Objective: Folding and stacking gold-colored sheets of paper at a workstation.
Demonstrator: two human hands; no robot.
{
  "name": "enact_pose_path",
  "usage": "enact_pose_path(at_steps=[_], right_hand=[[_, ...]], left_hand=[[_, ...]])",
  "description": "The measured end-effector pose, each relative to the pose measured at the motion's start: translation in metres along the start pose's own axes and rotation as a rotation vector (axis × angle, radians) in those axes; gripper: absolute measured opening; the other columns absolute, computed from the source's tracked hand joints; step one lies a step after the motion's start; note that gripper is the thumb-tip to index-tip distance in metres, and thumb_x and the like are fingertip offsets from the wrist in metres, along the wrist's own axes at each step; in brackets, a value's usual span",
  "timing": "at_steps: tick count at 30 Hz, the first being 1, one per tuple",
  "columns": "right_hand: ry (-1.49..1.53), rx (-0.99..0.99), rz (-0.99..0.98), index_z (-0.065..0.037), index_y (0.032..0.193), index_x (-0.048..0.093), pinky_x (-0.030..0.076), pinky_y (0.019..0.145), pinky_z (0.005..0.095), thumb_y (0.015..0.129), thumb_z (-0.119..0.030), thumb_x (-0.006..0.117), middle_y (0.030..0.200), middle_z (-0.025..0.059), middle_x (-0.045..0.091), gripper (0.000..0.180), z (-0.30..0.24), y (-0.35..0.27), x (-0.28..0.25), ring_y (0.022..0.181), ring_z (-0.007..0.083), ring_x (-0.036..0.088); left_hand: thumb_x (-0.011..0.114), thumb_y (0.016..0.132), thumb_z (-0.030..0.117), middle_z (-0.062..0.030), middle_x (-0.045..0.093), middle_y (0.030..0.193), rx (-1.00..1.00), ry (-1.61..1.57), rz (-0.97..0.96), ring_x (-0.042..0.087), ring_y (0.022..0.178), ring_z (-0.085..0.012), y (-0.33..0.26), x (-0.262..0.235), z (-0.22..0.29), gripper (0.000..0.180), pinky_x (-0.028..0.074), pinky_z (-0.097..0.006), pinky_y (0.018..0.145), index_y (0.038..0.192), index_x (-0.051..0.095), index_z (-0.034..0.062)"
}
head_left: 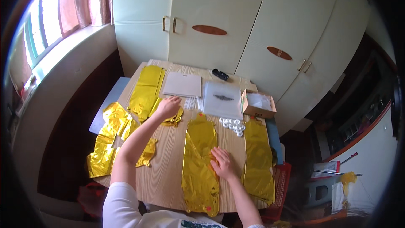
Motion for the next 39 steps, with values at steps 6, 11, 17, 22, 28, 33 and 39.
enact_pose_path(at_steps=[6, 11, 17, 22, 28, 33, 39], right_hand=[[-0.017, 0.006, 0.014, -0.006, 0.130, 0.062, 0.037, 0.114, 0.0443, 0.097, -0.033, 0.057, 0.137, 0.0138, 0.059, 0.043, -0.001, 0.000, -0.005, 0.133, 0.0309, 0.051], [-0.001, 0.004, 0.034, -0.006, 0.128, 0.063, 0.040, 0.111, 0.0433, 0.095, -0.033, 0.060, 0.134, 0.0138, 0.062, 0.043, 0.005, 0.001, -0.010, 0.129, 0.0308, 0.054], [0.010, -0.010, 0.021, -0.005, 0.125, 0.065, 0.042, 0.109, 0.0435, 0.092, -0.030, 0.065, 0.130, 0.0145, 0.063, 0.042, -0.005, 0.006, -0.013, 0.126, 0.0310, 0.056], [0.008, 0.015, 0.012, -0.005, 0.125, 0.065, 0.043, 0.108, 0.0435, 0.091, -0.029, 0.066, 0.130, 0.0139, 0.064, 0.042, -0.003, 0.007, -0.018, 0.126, 0.0307, 0.057], [-0.012, -0.001, -0.001, -0.005, 0.125, 0.065, 0.043, 0.108, 0.0435, 0.090, -0.029, 0.067, 0.131, 0.0134, 0.063, 0.042, -0.004, 0.007, -0.013, 0.126, 0.0308, 0.056], [0.030, 0.016, 0.065, -0.004, 0.126, 0.064, 0.042, 0.108, 0.0431, 0.090, -0.028, 0.066, 0.134, 0.0148, 0.061, 0.042, 0.003, 0.002, -0.012, 0.129, 0.0310, 0.054], [0.311, 0.248, 0.254, -0.003, 0.132, 0.060, 0.042, 0.108, 0.0416, 0.097, -0.031, 0.057, 0.136, 0.0175, 0.058, 0.045, 0.025, -0.006, -0.038, 0.129, 0.0312, 0.053]], left_hand=[[0.059, 0.090, 0.030, -0.0117, 0.066, 0.119, -0.160, -0.012, -0.055, 0.063, 0.112, -0.0305, 0.079, 0.036, -0.066, 0.034, 0.052, -0.043, 0.093, 0.115, 0.065, 0.0078], [0.062, 0.089, 0.042, -0.0102, 0.067, 0.119, -0.044, 0.071, -0.168, 0.063, 0.112, -0.0293, 0.105, 0.062, -0.068, 0.042, 0.051, -0.041, 0.095, 0.111, 0.065, 0.0072], [0.056, 0.095, 0.043, -0.0095, 0.070, 0.112, 0.098, 0.100, -0.017, 0.066, 0.104, -0.0283, 0.106, 0.070, -0.087, 0.038, 0.052, -0.041, 0.090, 0.106, 0.066, 0.0089], [0.053, 0.097, 0.035, -0.0112, 0.072, 0.090, 0.114, 0.111, -0.163, 0.070, 0.084, -0.0318, 0.113, 0.068, -0.070, 0.031, 0.056, -0.044, 0.078, 0.101, 0.065, 0.0070], [0.052, 0.090, 0.013, -0.0151, 0.070, 0.077, 0.062, 0.258, 0.048, 0.071, 0.072, -0.0319, 0.111, 0.041, -0.066, 0.009, 0.056, -0.042, 0.063, 0.090, 0.059, 0.0075], [0.057, 0.088, 0.012, -0.0069, 0.066, 0.074, 0.085, 0.309, 0.345, 0.070, 0.071, -0.0251, 0.097, -0.039, -0.030, 0.002, 0.055, -0.039, 0.059, 0.088, 0.057, 0.0102], [0.066, 0.085, 0.018, -0.0011, 0.058, 0.091, 0.520, 0.236, 0.518, 0.057, 0.079, -0.0141, -0.021, -0.113, 0.129, 0.013, 0.052, -0.028, 0.056, 0.097, 0.066, 0.0128]])
Point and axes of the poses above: each hand's wrist, its own y-axis towards the middle knuckle, its own x-axis out of the palm, z = x × y, the point moved 10 cm from there along y, towards the middle knuckle
